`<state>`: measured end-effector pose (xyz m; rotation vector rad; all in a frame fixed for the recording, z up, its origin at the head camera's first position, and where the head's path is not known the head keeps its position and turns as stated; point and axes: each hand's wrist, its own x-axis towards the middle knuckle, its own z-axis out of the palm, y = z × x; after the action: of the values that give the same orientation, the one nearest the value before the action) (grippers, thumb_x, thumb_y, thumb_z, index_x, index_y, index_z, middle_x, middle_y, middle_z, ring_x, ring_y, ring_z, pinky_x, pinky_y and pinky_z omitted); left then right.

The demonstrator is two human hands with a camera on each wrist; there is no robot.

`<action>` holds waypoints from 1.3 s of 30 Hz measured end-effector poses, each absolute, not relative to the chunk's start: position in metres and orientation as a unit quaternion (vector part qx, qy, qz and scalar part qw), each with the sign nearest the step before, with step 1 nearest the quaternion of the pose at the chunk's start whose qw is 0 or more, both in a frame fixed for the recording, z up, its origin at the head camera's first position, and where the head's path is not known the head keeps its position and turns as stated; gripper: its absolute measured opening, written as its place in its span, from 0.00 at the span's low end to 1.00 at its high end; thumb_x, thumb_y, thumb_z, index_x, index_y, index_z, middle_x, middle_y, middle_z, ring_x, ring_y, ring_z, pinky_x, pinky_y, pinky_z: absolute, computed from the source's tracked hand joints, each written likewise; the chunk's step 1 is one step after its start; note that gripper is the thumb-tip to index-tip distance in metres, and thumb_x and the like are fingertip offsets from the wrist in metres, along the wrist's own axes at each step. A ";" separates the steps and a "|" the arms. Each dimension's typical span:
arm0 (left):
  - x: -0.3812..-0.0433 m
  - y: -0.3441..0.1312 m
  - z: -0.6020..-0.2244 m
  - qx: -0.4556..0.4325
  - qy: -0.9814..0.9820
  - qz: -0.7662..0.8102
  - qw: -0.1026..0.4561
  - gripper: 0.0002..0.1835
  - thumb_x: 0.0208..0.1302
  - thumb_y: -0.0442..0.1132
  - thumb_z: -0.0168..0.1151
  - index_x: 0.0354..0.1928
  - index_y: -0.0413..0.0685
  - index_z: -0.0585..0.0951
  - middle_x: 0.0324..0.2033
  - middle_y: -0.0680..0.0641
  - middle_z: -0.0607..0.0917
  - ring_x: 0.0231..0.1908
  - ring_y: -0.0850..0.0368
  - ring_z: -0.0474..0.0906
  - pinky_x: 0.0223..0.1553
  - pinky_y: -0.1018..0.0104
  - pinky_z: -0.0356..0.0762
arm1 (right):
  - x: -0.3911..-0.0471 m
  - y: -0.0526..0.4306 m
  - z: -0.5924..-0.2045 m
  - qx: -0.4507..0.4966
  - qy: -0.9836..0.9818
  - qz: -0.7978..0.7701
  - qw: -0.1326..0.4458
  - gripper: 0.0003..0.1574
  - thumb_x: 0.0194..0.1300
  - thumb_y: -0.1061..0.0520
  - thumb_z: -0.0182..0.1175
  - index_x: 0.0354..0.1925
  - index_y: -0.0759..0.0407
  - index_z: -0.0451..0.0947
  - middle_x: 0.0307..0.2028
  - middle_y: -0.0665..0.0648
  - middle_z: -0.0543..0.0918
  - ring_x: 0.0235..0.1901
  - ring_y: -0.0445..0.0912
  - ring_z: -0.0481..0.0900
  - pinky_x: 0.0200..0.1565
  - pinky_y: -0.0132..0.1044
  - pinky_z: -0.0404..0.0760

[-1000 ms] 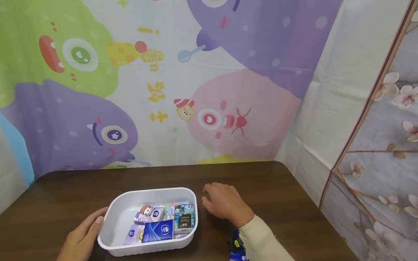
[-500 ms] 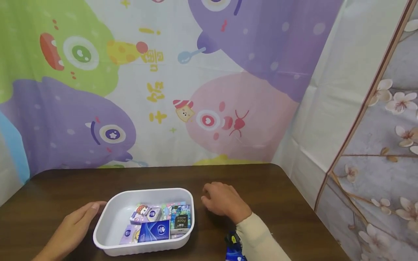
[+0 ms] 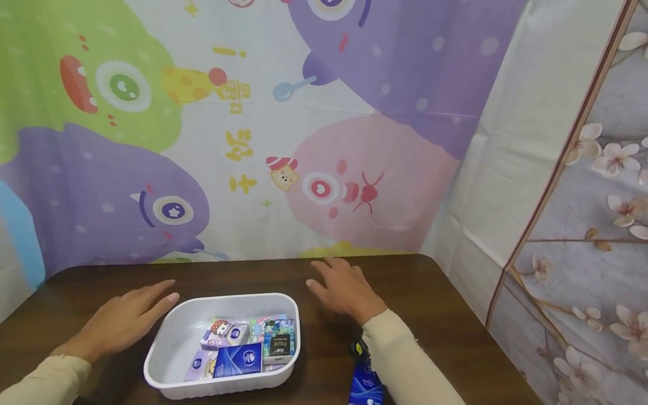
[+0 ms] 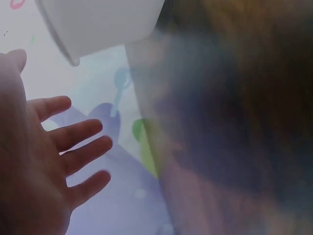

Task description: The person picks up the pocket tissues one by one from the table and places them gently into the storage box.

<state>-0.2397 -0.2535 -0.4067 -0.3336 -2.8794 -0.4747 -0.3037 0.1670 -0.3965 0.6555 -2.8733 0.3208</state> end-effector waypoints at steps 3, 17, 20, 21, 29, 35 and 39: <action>-0.240 -0.253 -0.401 -0.124 -0.979 -0.118 0.107 0.39 0.74 0.68 0.40 0.73 0.46 0.69 0.64 0.33 0.74 0.62 0.30 0.69 0.59 0.27 0.58 | -0.305 0.171 -0.394 0.216 -0.966 0.112 0.085 0.40 0.73 0.30 0.47 0.74 0.45 0.65 0.73 0.58 0.64 0.72 0.58 0.58 0.67 0.69 0.53; -0.247 -0.250 -0.381 -0.130 -0.986 -0.075 0.073 0.47 0.69 0.73 0.38 0.79 0.50 0.56 0.75 0.32 0.55 0.72 0.28 0.46 0.60 0.21 0.23 | -0.315 0.179 -0.370 0.199 -0.971 0.112 0.064 0.50 0.66 0.18 0.35 0.79 0.35 0.52 0.79 0.56 0.48 0.76 0.65 0.40 0.61 0.80 0.36; -0.249 -0.249 -0.376 -0.129 -0.986 -0.071 0.073 0.47 0.69 0.74 0.38 0.79 0.50 0.55 0.75 0.32 0.54 0.73 0.27 0.46 0.60 0.21 0.22 | -0.317 0.180 -0.361 0.194 -0.972 0.113 0.065 0.51 0.66 0.18 0.36 0.79 0.35 0.52 0.79 0.57 0.48 0.76 0.65 0.40 0.61 0.79 0.35; -0.250 -0.249 -0.374 -0.128 -0.986 -0.071 0.074 0.47 0.69 0.74 0.37 0.79 0.49 0.55 0.75 0.32 0.54 0.73 0.27 0.46 0.60 0.21 0.22 | -0.317 0.180 -0.359 0.192 -0.973 0.111 0.067 0.51 0.65 0.18 0.36 0.79 0.34 0.51 0.79 0.57 0.48 0.76 0.65 0.40 0.61 0.78 0.35; -0.248 -0.248 -0.371 -0.128 -0.986 -0.077 0.074 0.46 0.71 0.73 0.37 0.78 0.48 0.57 0.74 0.32 0.58 0.71 0.27 0.50 0.60 0.20 0.28 | -0.316 0.185 -0.357 0.195 -0.973 0.106 0.066 0.51 0.65 0.18 0.36 0.79 0.35 0.50 0.79 0.57 0.47 0.76 0.64 0.41 0.62 0.78 0.35; -0.242 -0.246 -0.381 -0.121 -0.985 -0.099 0.070 0.43 0.73 0.70 0.35 0.74 0.45 0.65 0.64 0.31 0.73 0.65 0.28 0.64 0.61 0.22 0.43 | -0.307 0.187 -0.362 0.213 -0.969 0.099 0.080 0.49 0.68 0.21 0.40 0.78 0.41 0.57 0.77 0.59 0.56 0.74 0.61 0.52 0.65 0.75 0.42; -0.237 -0.245 -0.389 -0.122 -0.986 -0.095 0.066 0.41 0.75 0.68 0.35 0.72 0.43 0.69 0.60 0.32 0.78 0.61 0.29 0.70 0.59 0.24 0.51 | -0.299 0.189 -0.368 0.212 -0.970 0.092 0.076 0.48 0.70 0.23 0.42 0.75 0.47 0.63 0.72 0.59 0.66 0.71 0.60 0.62 0.66 0.69 0.54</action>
<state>-0.2367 -0.2450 -0.3888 -0.3673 -2.9727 -0.2877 -0.2985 0.1894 -0.3678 0.6358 -2.9088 0.2756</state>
